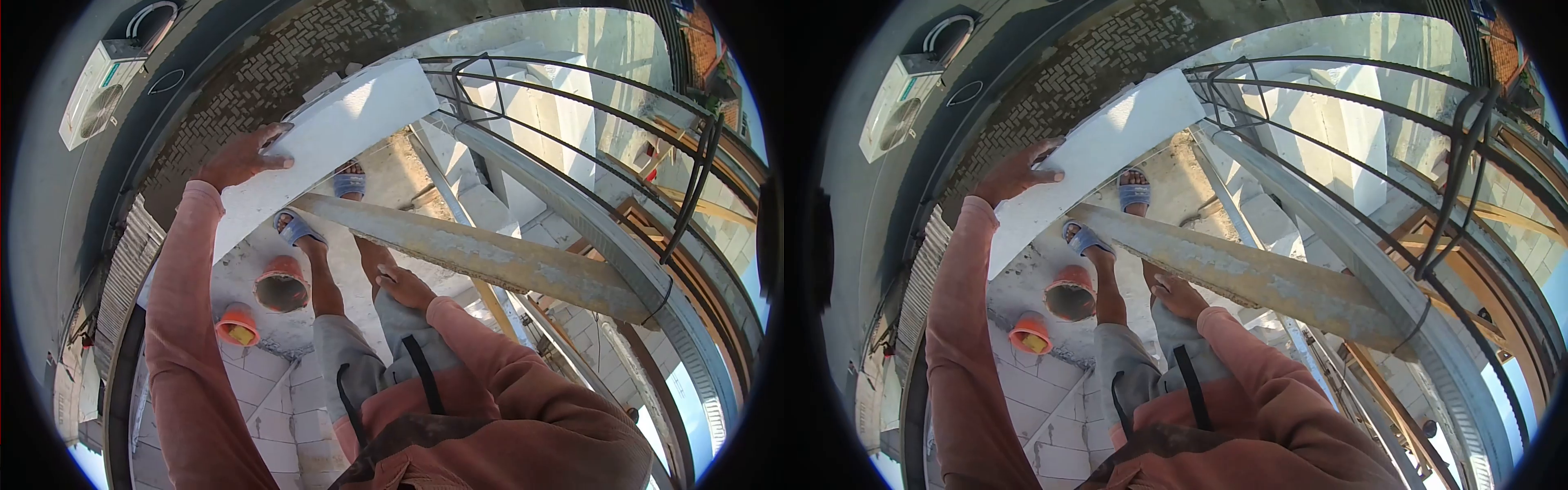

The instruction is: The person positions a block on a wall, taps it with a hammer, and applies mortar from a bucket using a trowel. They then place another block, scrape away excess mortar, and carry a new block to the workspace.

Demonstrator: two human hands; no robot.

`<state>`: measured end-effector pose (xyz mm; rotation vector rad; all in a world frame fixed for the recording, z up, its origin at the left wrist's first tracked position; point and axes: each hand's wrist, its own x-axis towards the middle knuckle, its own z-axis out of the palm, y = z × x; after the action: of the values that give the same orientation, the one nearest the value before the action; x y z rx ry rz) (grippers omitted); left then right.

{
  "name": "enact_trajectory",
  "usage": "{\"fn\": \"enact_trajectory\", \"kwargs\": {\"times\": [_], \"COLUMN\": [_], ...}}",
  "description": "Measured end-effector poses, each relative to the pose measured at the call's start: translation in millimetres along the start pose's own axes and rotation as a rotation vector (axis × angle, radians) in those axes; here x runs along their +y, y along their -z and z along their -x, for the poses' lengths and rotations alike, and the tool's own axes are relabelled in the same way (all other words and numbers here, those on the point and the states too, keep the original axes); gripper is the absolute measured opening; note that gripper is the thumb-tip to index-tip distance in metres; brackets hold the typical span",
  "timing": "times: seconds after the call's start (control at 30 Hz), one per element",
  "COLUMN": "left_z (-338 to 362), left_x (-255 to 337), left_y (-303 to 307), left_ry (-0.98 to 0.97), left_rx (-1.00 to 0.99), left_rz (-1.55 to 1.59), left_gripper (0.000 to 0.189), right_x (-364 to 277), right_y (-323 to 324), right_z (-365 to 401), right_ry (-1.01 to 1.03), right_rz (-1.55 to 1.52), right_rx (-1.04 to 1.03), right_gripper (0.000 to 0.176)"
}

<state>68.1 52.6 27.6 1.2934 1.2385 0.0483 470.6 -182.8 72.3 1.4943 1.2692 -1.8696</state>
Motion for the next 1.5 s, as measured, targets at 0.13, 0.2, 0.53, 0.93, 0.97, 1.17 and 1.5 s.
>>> {"fn": "enact_trajectory", "kwargs": {"times": [0.13, 0.2, 0.53, 0.93, 0.97, 1.17, 1.5], "left_z": [-1, -1, 69, 269, 274, 301, 292], "left_x": [1, 3, -55, -175, -185, -174, -84], "left_y": [1, 3, 0, -51, -55, -123, -427], "left_ry": [0.024, 0.017, 0.288, 0.365, 0.311, 0.199, 0.575], "left_rx": [-0.038, -0.037, 0.136, 0.601, 0.683, 1.412, 1.418], "left_rz": [-0.006, -0.041, 0.168, -0.067, -0.068, 0.205, 1.469], "left_gripper": [0.083, 0.083, 0.073, 0.079, 0.075, 0.057, 0.05], "right_x": [3, -1, 21, -43, -73, -261, -416], "right_y": [-3, -2, -44, -96, -93, -43, -50], "right_z": [-2, -1, 6, 27, 26, -43, -146], "right_ry": [-0.004, 0.003, 0.065, 0.238, 0.323, 0.846, 0.895], "right_rz": [-0.058, -0.051, 0.033, 0.213, 0.217, 0.311, 0.861], "right_rx": [0.015, 0.017, 0.103, 0.212, 0.246, 0.693, 0.217], "right_gripper": [0.063, 0.063, 0.06, 0.054, 0.052, 0.049, 0.06]}}
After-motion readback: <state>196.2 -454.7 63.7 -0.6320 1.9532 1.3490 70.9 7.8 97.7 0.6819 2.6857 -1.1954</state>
